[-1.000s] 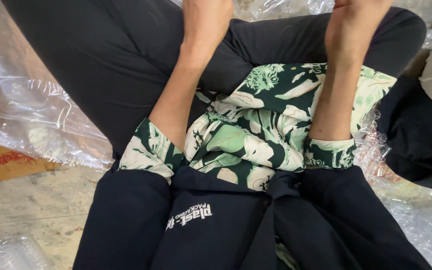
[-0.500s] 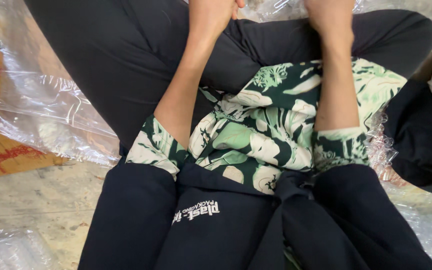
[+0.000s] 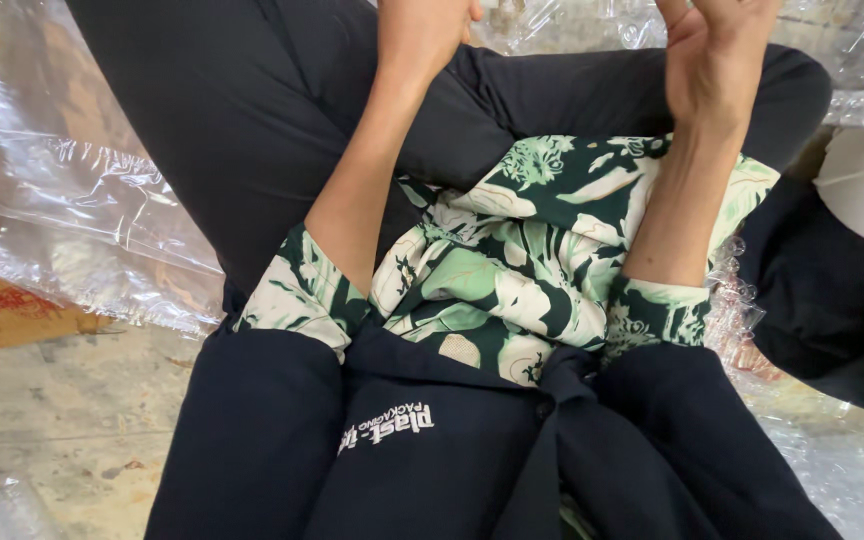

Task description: The person sits cross-legged on the floor and repeatedly pulls clear plastic caps from a long bubble-wrapped roll, placing them into a pile on their lap. The person handles the caps one at a time, separating them from the packaging without using tools.

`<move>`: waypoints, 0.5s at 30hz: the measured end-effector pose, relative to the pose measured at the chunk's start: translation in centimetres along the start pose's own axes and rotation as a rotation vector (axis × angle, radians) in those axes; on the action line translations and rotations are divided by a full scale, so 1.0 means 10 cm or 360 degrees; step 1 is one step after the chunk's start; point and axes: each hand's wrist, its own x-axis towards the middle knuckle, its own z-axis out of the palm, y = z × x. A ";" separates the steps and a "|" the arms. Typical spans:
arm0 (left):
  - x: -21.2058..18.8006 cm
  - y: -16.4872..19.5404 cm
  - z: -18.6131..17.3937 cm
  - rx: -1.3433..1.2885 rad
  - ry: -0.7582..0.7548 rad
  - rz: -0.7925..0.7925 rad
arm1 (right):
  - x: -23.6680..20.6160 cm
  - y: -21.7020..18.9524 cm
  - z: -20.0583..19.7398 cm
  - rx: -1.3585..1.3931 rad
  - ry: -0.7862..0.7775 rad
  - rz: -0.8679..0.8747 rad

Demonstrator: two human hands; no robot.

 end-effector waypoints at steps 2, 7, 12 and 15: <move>0.00 0.00 -0.01 0.0022 0.0024 0.0002 | -0.04 -0.04 0.05 0.0085 0.0037 0.0007; 0.03 -0.07 -0.04 0.0035 0.0054 -0.0091 | -0.06 -0.01 -0.16 0.0182 -0.0062 -0.0118; 0.06 -0.11 -0.07 -0.0056 -0.0022 -0.0006 | -0.08 0.03 -0.38 0.0360 -0.0070 -0.0220; 0.05 -0.09 -0.07 -0.0061 -0.0065 0.0084 | -0.10 0.08 -0.22 0.0388 -0.0460 -0.0030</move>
